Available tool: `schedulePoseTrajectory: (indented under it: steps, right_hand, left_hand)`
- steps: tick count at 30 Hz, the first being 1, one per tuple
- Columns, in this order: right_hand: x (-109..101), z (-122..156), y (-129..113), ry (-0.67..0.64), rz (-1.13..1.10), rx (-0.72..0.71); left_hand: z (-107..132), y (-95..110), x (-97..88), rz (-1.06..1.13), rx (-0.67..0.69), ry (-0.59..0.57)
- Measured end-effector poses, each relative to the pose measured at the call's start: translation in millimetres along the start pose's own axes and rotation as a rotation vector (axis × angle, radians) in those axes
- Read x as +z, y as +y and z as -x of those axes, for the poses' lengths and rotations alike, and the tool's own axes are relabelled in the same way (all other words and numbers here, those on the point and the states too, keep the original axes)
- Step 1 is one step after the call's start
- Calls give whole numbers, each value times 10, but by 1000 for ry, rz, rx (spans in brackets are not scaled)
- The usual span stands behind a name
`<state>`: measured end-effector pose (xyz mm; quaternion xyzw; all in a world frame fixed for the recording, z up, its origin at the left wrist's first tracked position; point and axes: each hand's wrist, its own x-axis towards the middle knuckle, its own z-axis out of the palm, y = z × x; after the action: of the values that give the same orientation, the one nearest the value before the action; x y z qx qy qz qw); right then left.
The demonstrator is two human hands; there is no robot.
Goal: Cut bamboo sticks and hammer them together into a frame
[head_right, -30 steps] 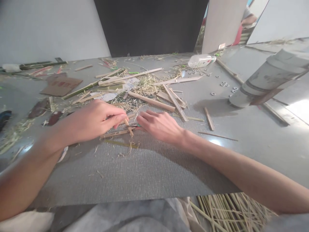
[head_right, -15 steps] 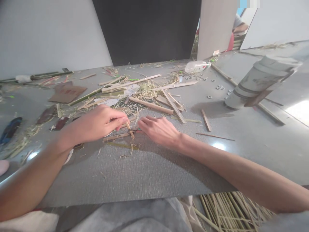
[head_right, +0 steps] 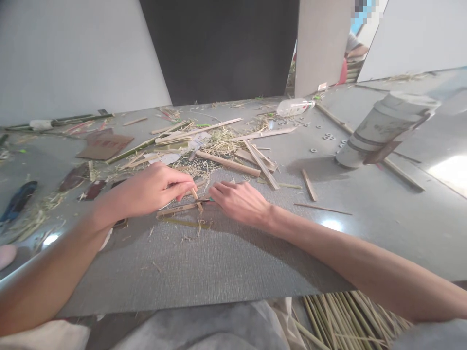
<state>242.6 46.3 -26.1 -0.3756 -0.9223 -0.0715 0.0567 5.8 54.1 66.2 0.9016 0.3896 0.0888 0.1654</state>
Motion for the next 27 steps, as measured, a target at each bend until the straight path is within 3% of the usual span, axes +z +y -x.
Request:
schedulePoseTrajectory:
  steps: [13, 21, 27]
  right_hand:
    - [2, -18, -26, 5, -12, -3]
    - [79, 35, 39, 13, 48, -92]
    - [72, -52, -1, 62, 60, -21]
  left_hand:
    - [-3, -17, -30, 20, -12, 5]
    - [30, 23, -23, 29, 30, 41]
    - [2, 1, -22, 54, -28, 57]
